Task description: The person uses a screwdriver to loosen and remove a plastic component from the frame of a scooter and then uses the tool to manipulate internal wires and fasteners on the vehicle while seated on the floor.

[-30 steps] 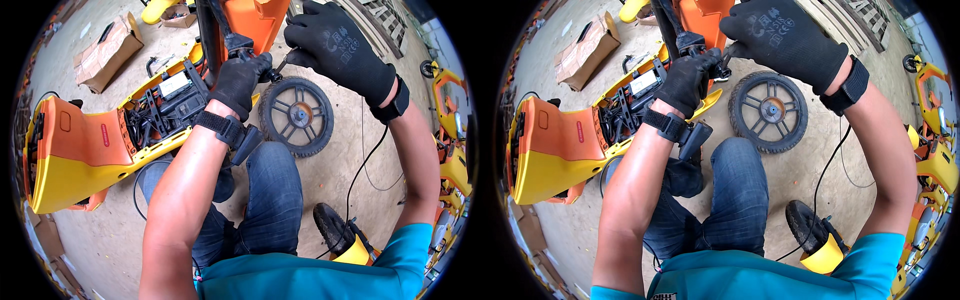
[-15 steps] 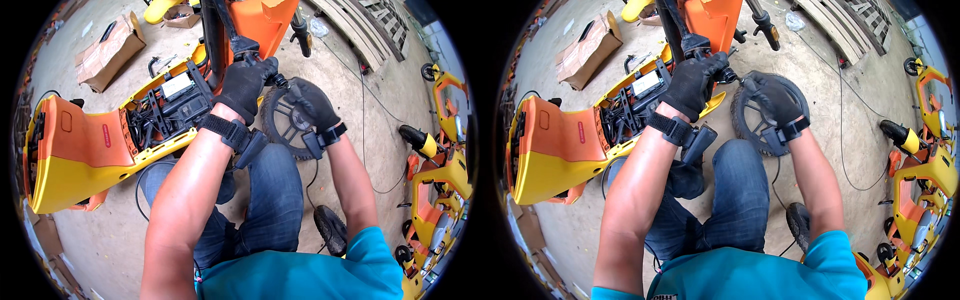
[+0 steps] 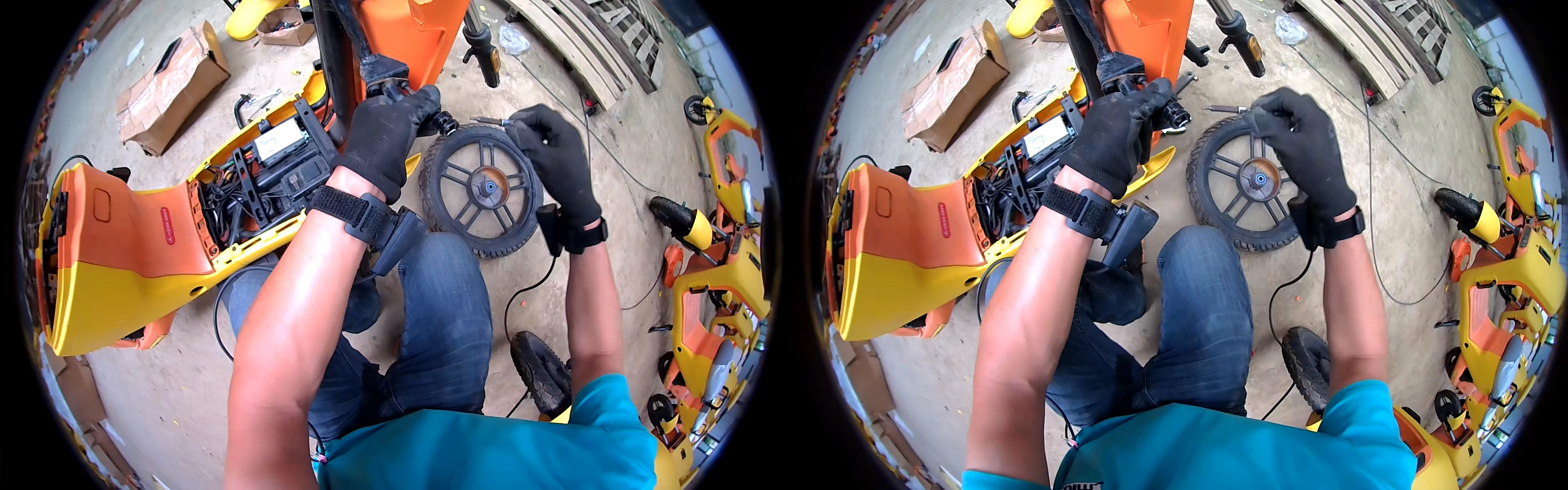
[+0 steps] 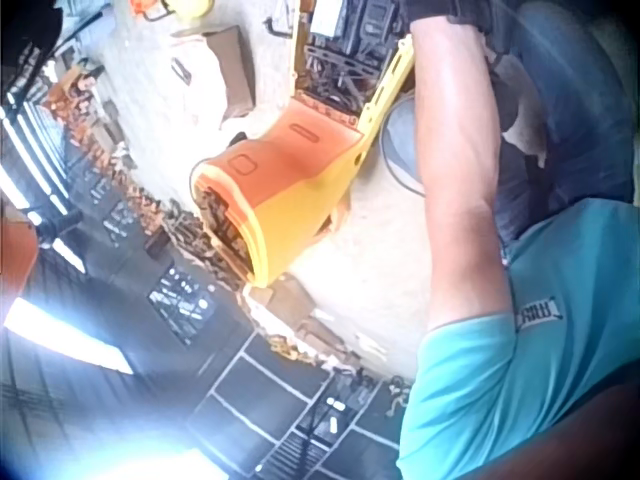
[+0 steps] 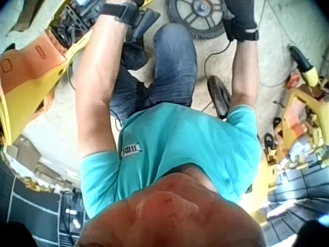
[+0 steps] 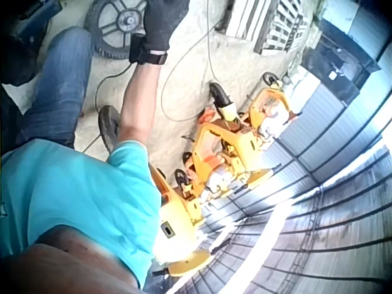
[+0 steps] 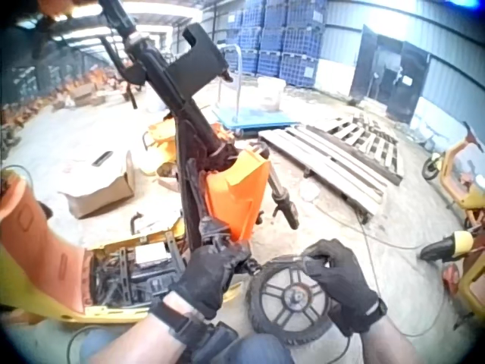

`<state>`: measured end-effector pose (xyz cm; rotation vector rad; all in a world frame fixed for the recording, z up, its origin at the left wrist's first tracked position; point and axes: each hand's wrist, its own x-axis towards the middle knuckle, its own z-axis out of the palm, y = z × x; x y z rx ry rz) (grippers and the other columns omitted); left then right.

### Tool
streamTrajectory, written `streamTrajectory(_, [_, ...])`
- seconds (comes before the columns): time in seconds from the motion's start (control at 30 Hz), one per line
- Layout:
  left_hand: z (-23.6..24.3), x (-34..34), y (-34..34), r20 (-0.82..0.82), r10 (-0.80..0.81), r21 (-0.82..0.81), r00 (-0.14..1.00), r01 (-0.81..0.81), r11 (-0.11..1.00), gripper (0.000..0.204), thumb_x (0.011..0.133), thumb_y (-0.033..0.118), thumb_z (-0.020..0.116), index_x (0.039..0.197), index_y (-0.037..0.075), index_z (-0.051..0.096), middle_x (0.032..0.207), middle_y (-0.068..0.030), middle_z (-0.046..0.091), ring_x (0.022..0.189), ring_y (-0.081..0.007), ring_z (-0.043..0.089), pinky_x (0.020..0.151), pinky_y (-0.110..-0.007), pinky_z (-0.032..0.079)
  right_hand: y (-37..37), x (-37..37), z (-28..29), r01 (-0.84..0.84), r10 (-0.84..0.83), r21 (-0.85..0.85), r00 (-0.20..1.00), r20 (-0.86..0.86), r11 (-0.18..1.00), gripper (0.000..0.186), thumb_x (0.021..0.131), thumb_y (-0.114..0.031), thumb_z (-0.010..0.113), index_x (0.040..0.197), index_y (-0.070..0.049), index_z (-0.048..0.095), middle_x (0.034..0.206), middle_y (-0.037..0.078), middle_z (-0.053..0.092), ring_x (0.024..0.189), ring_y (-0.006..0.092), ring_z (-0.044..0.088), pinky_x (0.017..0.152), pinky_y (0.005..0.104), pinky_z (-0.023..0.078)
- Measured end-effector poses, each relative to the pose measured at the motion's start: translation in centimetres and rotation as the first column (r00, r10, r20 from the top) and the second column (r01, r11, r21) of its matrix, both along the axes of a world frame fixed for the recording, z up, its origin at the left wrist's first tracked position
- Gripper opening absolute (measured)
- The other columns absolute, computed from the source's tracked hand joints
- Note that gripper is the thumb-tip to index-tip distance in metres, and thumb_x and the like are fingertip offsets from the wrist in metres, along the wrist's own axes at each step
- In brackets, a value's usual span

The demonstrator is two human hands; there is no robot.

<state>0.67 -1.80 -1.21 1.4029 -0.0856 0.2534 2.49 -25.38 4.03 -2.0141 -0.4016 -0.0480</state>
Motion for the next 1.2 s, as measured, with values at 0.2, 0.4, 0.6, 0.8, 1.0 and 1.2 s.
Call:
streamTrajectory(0.2, [1.2,-0.4,0.5,-0.027,-0.030,0.105,0.999,0.033,0.994,0.034,0.086,0.028,0.073,0.099,-0.002,0.066,0.085,-0.0052,0.065,0.075,-0.0117,0.057,0.069,-0.026,0.045,3.7,1.2,11.5,0.080,0.541,-0.717,0.601,0.589,0.692,0.024,0.077,-0.027,0.075,0.085,-0.008,0.064,0.073,0.005,0.056,0.071,0.0220,0.049,0.068,0.0362,0.041])
streamTrajectory(0.4, [2.2,-0.8,1.6,0.017,-0.066,0.686,0.998,0.036,0.727,0.046,0.079,-0.010,0.063,0.121,0.007,0.062,0.111,-0.0153,0.066,0.101,-0.0286,0.065,0.091,-0.033,0.053,7.1,-0.6,14.8,0.204,0.735,-0.903,0.526,0.428,0.379,0.010,0.074,-0.020,0.063,0.074,-0.012,0.058,0.075,0.004,0.057,0.084,0.0228,0.054,0.072,0.0387,0.041])
streamTrajectory(0.6, [-0.3,0.1,0.5,0.169,-0.020,0.048,0.985,0.012,0.999,0.029,0.088,0.022,0.070,0.101,-0.004,0.067,0.088,-0.0074,0.068,0.079,-0.0111,0.060,0.070,-0.025,0.047,8.6,0.1,14.0,0.208,0.824,-0.882,0.315,0.470,0.423,0.008,0.075,-0.019,0.061,0.073,-0.011,0.060,0.075,0.003,0.057,0.085,0.0217,0.053,0.072,0.0371,0.041])
streamTrajectory(0.8, [3.0,-0.7,1.1,0.077,-0.061,0.722,0.995,-0.013,0.692,0.027,0.088,0.021,0.069,0.100,-0.003,0.067,0.087,-0.0075,0.069,0.077,-0.0116,0.061,0.070,-0.026,0.048,9.4,0.5,14.4,0.128,0.843,-0.937,0.409,0.350,0.327,0.009,0.074,-0.020,0.063,0.073,-0.011,0.060,0.078,0.005,0.059,0.087,0.0234,0.055,0.073,0.0380,0.043])
streamTrajectory(1.0, [2.4,-0.6,1.6,0.023,-0.073,0.691,0.997,0.037,0.722,0.044,0.082,-0.008,0.062,0.122,0.010,0.062,0.110,-0.0141,0.068,0.095,-0.0237,0.067,0.084,-0.031,0.054,8.2,1.2,14.0,0.093,0.775,-0.894,0.465,0.429,0.438,0.016,0.070,-0.021,0.069,0.075,-0.010,0.058,0.075,0.007,0.058,0.084,0.0263,0.056,0.070,0.0403,0.043])
streamTrajectory(1.2, [2.3,-0.5,1.4,-0.011,-0.070,0.643,0.997,0.061,0.763,0.041,0.085,-0.005,0.062,0.123,0.011,0.062,0.111,-0.0129,0.068,0.095,-0.0221,0.067,0.085,-0.030,0.054,4.4,5.2,9.3,-0.145,0.622,-0.763,0.684,0.383,0.630,0.023,0.078,-0.027,0.074,0.084,-0.009,0.063,0.073,0.004,0.055,0.071,0.0202,0.048,0.066,0.0362,0.040])
